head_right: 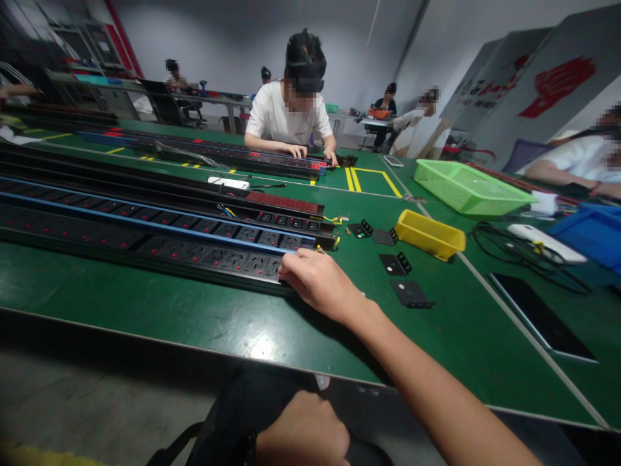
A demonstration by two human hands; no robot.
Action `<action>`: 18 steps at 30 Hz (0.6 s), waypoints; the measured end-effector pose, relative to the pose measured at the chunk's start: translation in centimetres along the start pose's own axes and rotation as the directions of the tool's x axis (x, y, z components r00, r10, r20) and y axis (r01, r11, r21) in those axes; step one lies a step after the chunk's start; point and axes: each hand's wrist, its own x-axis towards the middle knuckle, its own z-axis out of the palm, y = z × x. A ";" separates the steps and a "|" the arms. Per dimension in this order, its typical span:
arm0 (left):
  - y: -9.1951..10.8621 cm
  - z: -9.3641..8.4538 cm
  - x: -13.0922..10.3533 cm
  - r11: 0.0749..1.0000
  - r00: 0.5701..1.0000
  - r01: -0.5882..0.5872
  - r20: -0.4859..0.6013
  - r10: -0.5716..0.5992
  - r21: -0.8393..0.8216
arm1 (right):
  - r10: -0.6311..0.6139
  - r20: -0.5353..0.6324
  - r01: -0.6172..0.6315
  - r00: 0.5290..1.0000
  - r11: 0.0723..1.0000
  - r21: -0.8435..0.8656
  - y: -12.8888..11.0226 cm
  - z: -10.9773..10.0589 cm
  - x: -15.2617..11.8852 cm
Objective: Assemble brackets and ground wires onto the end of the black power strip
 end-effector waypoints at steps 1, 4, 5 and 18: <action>0.4 -0.6 -0.2 0.997 0.998 0.041 0.049 -0.044 0.064 | 0.001 0.003 -0.001 1.000 1.000 0.004 0.0 0.0 0.0; 1.5 -2.0 -0.8 0.984 0.990 0.076 0.103 -0.093 0.160 | 0.006 -0.015 -0.005 1.000 1.000 0.031 -0.1 -0.1 -0.1; 1.6 -2.2 -0.9 0.983 0.991 0.072 0.095 -0.089 0.169 | 0.012 -0.021 -0.011 1.000 0.998 0.062 -0.1 -0.2 -0.1; 1.8 -1.3 -1.2 0.964 0.994 0.100 -0.055 -0.089 0.246 | 0.950 -0.124 -0.087 0.286 0.155 0.984 6.6 -3.5 0.2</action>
